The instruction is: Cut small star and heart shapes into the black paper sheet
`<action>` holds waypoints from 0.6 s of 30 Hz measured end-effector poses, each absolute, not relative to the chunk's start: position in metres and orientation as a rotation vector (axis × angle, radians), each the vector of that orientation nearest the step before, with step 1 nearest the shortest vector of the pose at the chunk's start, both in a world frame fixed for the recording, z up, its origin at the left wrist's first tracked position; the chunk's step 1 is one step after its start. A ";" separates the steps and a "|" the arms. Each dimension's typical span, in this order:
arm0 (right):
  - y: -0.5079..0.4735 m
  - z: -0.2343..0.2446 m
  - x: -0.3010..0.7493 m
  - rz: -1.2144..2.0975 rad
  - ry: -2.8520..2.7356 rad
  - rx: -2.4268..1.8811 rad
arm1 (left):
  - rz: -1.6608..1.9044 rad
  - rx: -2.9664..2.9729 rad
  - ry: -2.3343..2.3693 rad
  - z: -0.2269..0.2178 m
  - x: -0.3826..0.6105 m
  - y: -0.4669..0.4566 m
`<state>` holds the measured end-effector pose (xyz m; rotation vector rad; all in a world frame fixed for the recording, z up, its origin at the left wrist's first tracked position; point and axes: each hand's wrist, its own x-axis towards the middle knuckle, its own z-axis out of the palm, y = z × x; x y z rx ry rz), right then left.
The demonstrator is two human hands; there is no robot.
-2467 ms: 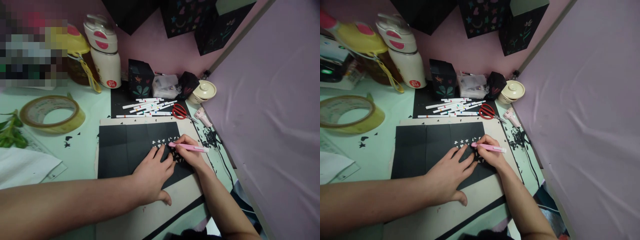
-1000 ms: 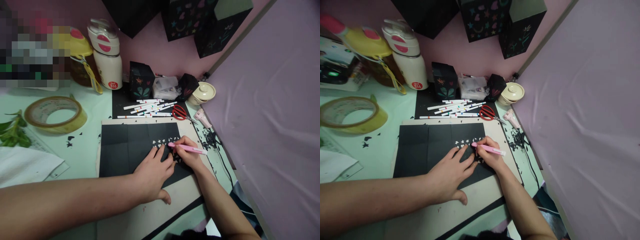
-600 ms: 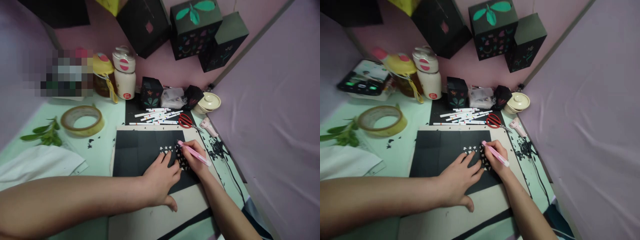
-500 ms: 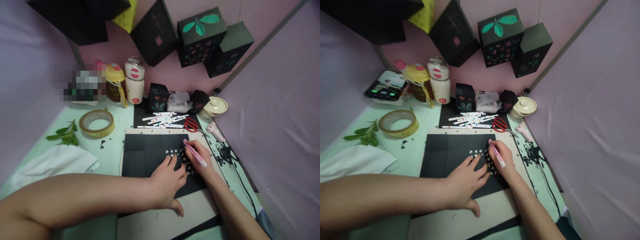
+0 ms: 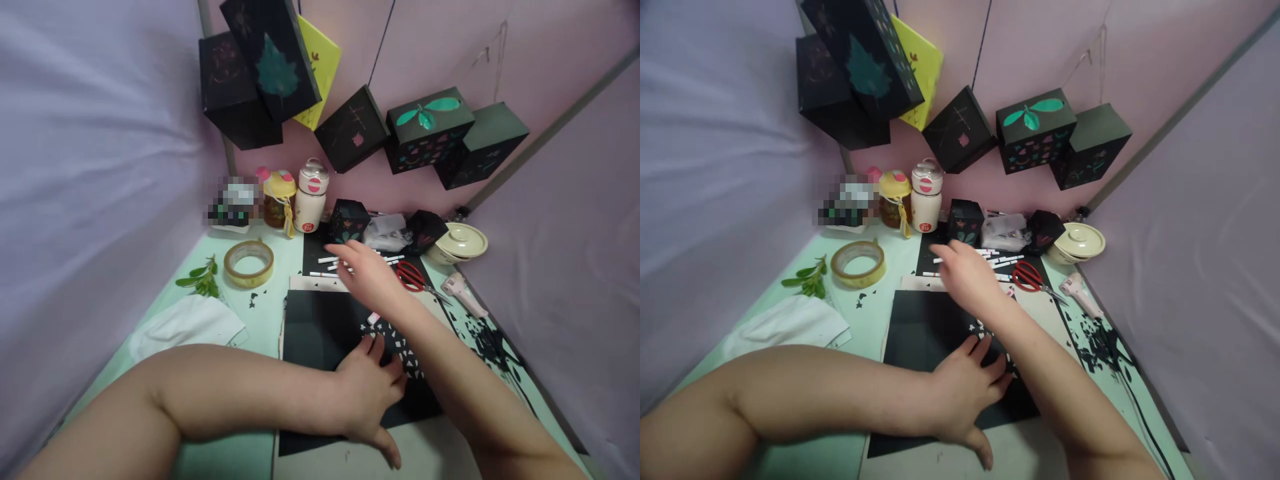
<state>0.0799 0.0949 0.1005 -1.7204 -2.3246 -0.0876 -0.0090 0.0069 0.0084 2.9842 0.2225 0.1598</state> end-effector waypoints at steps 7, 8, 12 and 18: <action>0.208 0.088 -0.025 0.291 -2.494 -1.564 | 0.187 3.005 0.169 0.016 -0.015 0.010; 0.218 0.083 -0.031 0.318 -2.483 -1.558 | 0.231 3.011 0.155 0.017 -0.016 0.011; 0.239 0.070 -0.045 0.407 -2.439 -1.519 | 0.352 3.014 0.154 0.019 -0.020 0.013; 0.248 0.063 -0.048 0.564 -2.172 -1.481 | 0.288 2.981 0.416 0.024 -0.025 0.008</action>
